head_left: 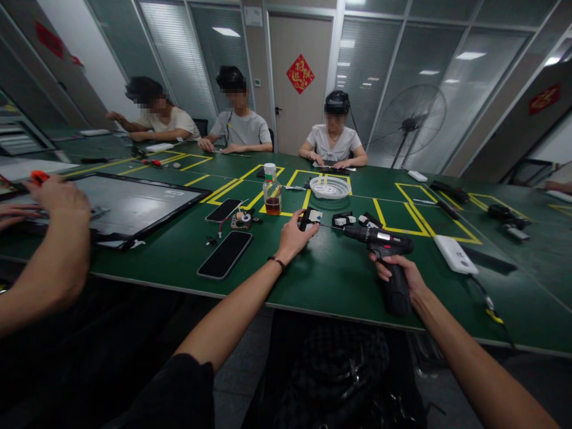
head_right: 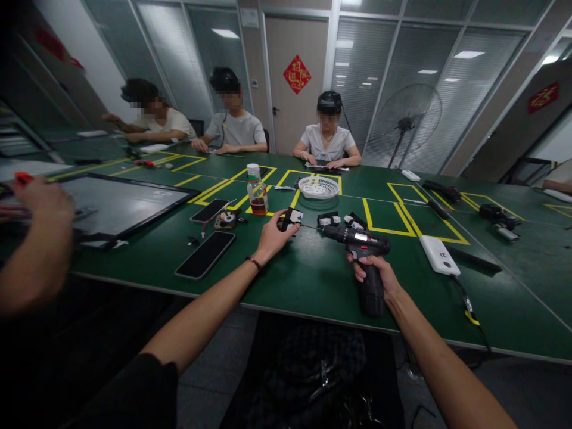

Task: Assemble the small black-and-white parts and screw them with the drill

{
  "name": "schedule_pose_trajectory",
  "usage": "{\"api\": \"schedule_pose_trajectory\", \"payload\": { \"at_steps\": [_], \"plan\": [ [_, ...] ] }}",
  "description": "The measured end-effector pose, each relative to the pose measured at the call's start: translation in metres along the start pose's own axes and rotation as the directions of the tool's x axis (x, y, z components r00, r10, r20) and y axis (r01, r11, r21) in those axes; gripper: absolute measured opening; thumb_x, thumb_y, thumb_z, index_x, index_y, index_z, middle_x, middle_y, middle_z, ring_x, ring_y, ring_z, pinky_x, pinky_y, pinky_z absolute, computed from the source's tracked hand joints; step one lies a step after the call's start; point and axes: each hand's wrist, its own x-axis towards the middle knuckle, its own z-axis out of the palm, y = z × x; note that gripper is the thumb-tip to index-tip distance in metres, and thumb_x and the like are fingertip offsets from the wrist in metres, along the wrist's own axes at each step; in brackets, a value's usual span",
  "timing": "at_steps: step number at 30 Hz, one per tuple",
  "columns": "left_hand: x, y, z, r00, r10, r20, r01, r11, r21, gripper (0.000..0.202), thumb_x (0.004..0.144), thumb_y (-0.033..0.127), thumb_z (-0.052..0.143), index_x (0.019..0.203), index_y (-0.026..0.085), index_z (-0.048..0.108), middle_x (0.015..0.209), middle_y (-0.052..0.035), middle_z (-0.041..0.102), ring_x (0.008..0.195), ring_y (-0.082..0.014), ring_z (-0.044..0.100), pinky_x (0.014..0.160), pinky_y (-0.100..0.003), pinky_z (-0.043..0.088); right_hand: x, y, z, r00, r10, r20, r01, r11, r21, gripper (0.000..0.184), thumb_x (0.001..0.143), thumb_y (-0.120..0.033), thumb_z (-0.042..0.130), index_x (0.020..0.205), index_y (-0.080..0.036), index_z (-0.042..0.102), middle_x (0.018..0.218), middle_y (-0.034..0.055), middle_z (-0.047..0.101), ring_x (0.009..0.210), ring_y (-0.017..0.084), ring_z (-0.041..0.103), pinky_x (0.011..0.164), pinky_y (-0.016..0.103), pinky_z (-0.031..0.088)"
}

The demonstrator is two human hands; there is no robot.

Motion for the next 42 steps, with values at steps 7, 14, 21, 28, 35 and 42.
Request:
{"api": "schedule_pose_trajectory", "payload": {
  "at_steps": [7, 14, 21, 28, 35, 42],
  "plan": [
    [-0.003, 0.005, -0.002, 0.998, 0.069, -0.005, -0.067, 0.98, 0.188, 0.065, 0.072, 0.047, 0.075, 0.13, 0.025, 0.056, 0.113, -0.0094, 0.067, 0.104, -0.0294, 0.062, 0.094, -0.037, 0.044, -0.001, 0.0, 0.0, 0.999, 0.007, -0.04, -0.008, 1.0, -0.026, 0.026, 0.073, -0.03, 0.06, 0.095, -0.015, 0.063, 0.074, 0.0057, 0.063, 0.05, 0.013, 0.04, 0.048, 0.029, 0.039],
    [-0.005, 0.008, -0.001, 0.989, 0.146, 0.024, -0.145, 0.927, 0.345, 0.07, 0.075, 0.048, 0.072, 0.136, 0.024, 0.05, 0.122, -0.0096, 0.064, 0.109, -0.0306, 0.061, 0.097, -0.037, 0.044, 0.001, 0.003, -0.002, 1.0, -0.018, 0.026, 0.016, 0.998, 0.056, 0.017, 0.077, -0.025, 0.061, 0.089, -0.014, 0.063, 0.09, 0.0075, 0.063, 0.051, 0.009, 0.042, 0.046, 0.025, 0.041],
    [-0.006, 0.013, -0.001, 0.992, 0.117, 0.054, -0.128, 0.861, 0.492, 0.065, 0.082, 0.05, 0.062, 0.139, 0.026, 0.045, 0.125, -0.0061, 0.064, 0.11, -0.0267, 0.062, 0.092, -0.035, 0.047, 0.003, 0.006, -0.009, 0.996, 0.015, 0.088, -0.028, 0.988, 0.152, 0.015, 0.079, -0.021, 0.061, 0.092, -0.013, 0.061, 0.077, 0.0052, 0.06, 0.05, 0.009, 0.044, 0.046, 0.023, 0.043],
    [-0.005, 0.008, -0.001, 0.99, 0.132, 0.045, -0.137, 0.858, 0.495, 0.065, 0.082, 0.052, 0.062, 0.139, 0.026, 0.046, 0.12, -0.006, 0.067, 0.105, -0.026, 0.064, 0.087, -0.033, 0.048, 0.004, 0.008, -0.01, 0.996, 0.008, 0.092, -0.024, 0.985, 0.171, 0.013, 0.08, -0.019, 0.06, 0.092, -0.013, 0.061, 0.081, 0.0061, 0.06, 0.051, 0.009, 0.045, 0.046, 0.023, 0.045],
    [-0.004, 0.008, -0.002, 0.996, 0.084, 0.025, -0.086, 0.896, 0.435, 0.066, 0.079, 0.051, 0.066, 0.137, 0.025, 0.049, 0.118, -0.007, 0.067, 0.106, -0.0275, 0.063, 0.09, -0.034, 0.047, 0.006, 0.012, -0.011, 0.997, -0.021, 0.077, 0.01, 0.99, 0.143, 0.013, 0.08, -0.02, 0.06, 0.09, -0.013, 0.062, 0.086, 0.0073, 0.06, 0.051, 0.009, 0.044, 0.046, 0.024, 0.046],
    [0.004, -0.012, 0.009, 0.995, -0.095, 0.026, 0.093, 0.994, 0.048, 0.061, 0.074, 0.054, 0.071, 0.123, 0.021, 0.06, 0.108, -0.0102, 0.07, 0.1, -0.0249, 0.066, 0.087, -0.035, 0.052, 0.005, 0.008, -0.009, 0.996, -0.019, 0.083, 0.009, 0.992, 0.126, 0.018, 0.081, -0.021, 0.059, 0.095, -0.012, 0.064, 0.081, 0.0081, 0.062, 0.051, 0.01, 0.043, 0.045, 0.025, 0.043]
  ]
}}
